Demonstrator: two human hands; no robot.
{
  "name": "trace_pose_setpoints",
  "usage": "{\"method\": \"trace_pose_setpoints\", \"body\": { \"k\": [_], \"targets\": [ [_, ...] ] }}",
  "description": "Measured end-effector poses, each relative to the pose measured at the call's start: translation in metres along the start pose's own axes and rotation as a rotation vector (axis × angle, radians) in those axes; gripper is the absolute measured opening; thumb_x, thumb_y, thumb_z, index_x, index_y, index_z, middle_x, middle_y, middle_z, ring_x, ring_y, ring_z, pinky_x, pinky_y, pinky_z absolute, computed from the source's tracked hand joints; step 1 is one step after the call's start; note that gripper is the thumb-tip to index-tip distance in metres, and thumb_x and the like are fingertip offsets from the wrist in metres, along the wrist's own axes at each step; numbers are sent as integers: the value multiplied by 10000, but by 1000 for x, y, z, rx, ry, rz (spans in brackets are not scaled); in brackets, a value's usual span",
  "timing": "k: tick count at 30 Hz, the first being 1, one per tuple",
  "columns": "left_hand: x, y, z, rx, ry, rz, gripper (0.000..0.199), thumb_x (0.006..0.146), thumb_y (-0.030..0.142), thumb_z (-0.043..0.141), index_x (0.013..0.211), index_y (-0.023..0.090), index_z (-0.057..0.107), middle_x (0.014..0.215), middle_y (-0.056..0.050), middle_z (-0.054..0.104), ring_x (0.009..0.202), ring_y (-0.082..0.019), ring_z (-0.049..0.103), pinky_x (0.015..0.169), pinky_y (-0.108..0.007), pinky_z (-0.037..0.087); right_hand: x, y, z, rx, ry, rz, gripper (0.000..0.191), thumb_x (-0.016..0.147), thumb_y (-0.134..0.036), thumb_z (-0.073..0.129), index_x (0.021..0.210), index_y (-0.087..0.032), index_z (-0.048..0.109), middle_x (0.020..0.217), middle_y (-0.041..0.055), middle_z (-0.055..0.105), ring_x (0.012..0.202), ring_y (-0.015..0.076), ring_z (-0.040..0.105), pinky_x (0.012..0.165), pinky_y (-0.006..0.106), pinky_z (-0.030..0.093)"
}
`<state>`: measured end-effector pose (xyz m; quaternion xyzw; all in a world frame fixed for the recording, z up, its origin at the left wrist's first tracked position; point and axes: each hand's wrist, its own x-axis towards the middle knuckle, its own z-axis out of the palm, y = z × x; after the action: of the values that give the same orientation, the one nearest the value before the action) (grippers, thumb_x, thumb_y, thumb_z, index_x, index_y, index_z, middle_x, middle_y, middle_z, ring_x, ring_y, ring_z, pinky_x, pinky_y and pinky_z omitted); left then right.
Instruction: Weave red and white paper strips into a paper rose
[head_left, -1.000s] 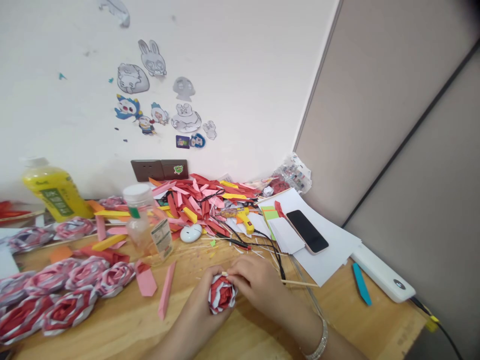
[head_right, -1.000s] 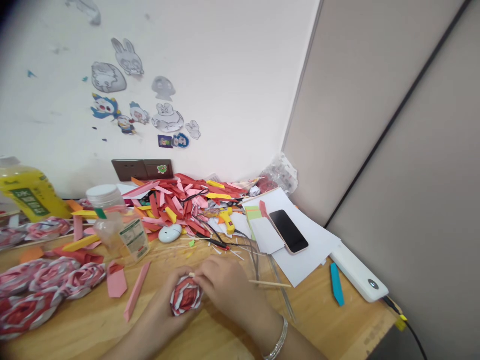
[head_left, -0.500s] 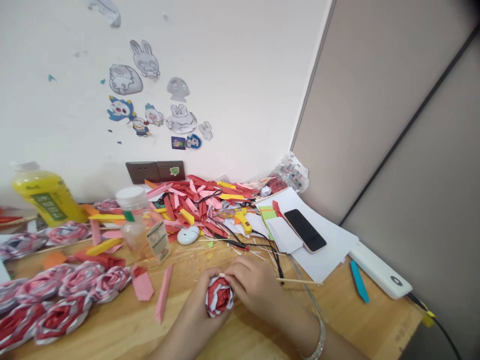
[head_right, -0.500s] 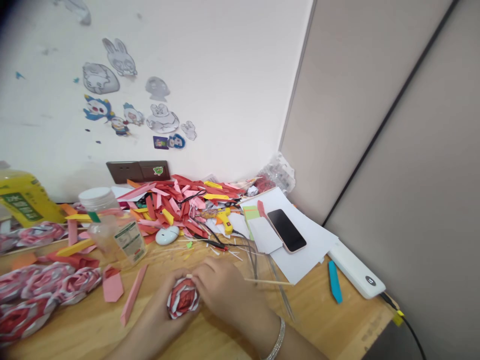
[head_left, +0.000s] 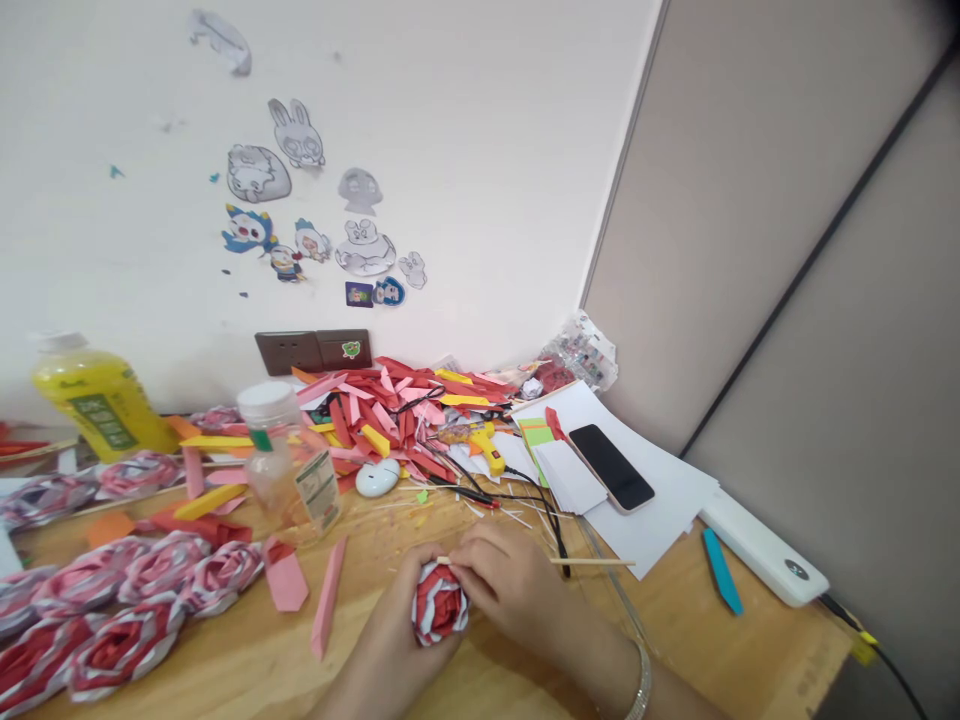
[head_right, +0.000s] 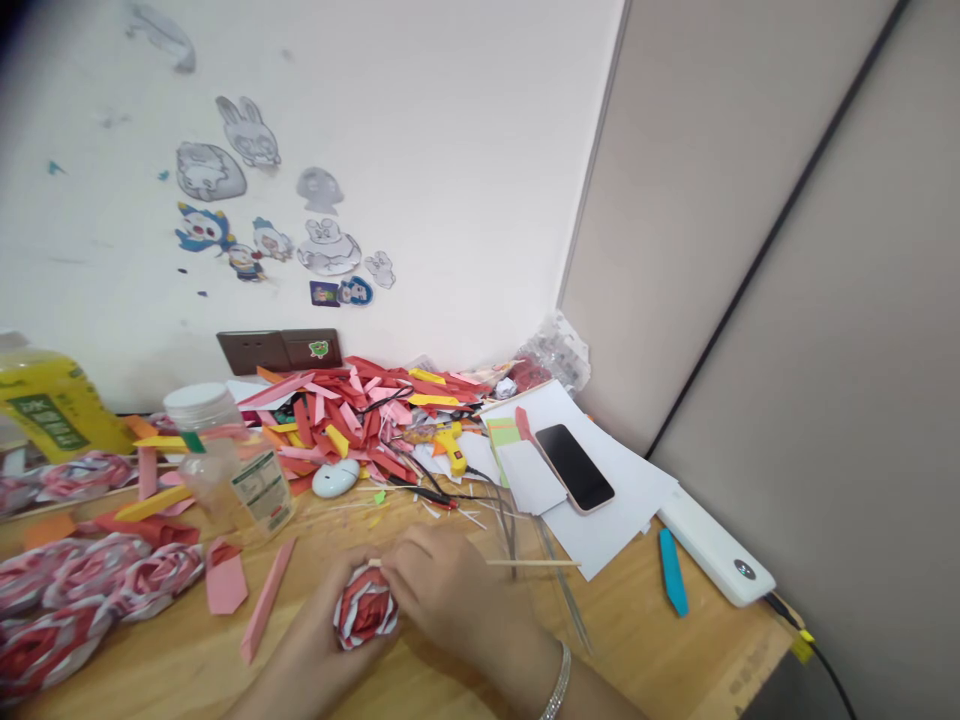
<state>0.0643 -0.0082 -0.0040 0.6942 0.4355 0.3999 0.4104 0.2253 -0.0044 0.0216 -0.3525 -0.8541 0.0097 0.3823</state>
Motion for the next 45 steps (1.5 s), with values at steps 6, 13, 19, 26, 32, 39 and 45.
{"method": "trace_pose_setpoints", "body": {
  "k": [6, 13, 19, 26, 32, 39, 45],
  "targets": [
    [-2, 2, -1, -10, -21, 22, 390, 664, 97, 592, 1020, 205, 474, 911, -19, 637, 854, -214, 646, 732, -311, 528, 3, -3, -2, -49, 17, -67, 242, 960, -190, 362, 835, -165, 568, 835, 70, 622, 738, 160, 558, 636, 271, 449],
    [-2, -5, 0, -6, -41, 38, 426, 657, 69, 581, 1042, 212, 468, 942, -17, 635, 869, -206, 637, 755, -305, 527, 3, -2, -2, -122, -28, -110, 209, 946, -174, 374, 897, -158, 577, 820, 62, 622, 712, 161, 547, 604, 267, 438],
    [-2, -4, -1, -11, -30, 46, 433, 643, 69, 583, 1042, 200, 480, 976, -38, 646, 888, -218, 640, 762, -313, 531, 2, 0, 1, -128, -66, -122, 192, 943, -178, 389, 917, -153, 577, 828, 61, 622, 718, 157, 545, 612, 264, 441],
    [-2, -3, -1, -10, -22, 47, 413, 643, 96, 592, 1029, 208, 497, 939, -24, 663, 861, -219, 653, 738, -304, 540, 0, -2, 0, -94, -58, -83, 209, 947, -174, 363, 920, -159, 570, 851, 70, 624, 745, 167, 557, 637, 273, 446],
    [-2, 0, -1, 0, -19, 32, 365, 664, 121, 599, 1007, 203, 508, 925, -27, 663, 850, -220, 656, 734, -311, 542, -1, 1, 1, -104, -115, -56, 202, 953, -180, 359, 945, -163, 561, 841, 56, 613, 737, 164, 556, 625, 264, 433],
    [-1, 2, 0, 42, -4, 18, 331, 682, 149, 584, 1001, 191, 505, 923, -39, 656, 837, -219, 655, 729, -323, 538, 4, -1, -3, -18, -75, 23, 225, 961, -224, 379, 891, -167, 585, 832, 53, 624, 728, 154, 563, 629, 255, 432],
    [-2, 1, -1, 55, -18, 14, 354, 658, 132, 565, 1001, 198, 507, 905, -29, 662, 807, -214, 657, 699, -313, 536, 4, 0, -3, 129, -91, 149, 126, 927, -224, 482, 873, -185, 589, 832, 21, 618, 779, 141, 568, 678, 241, 425]
  ]
}}
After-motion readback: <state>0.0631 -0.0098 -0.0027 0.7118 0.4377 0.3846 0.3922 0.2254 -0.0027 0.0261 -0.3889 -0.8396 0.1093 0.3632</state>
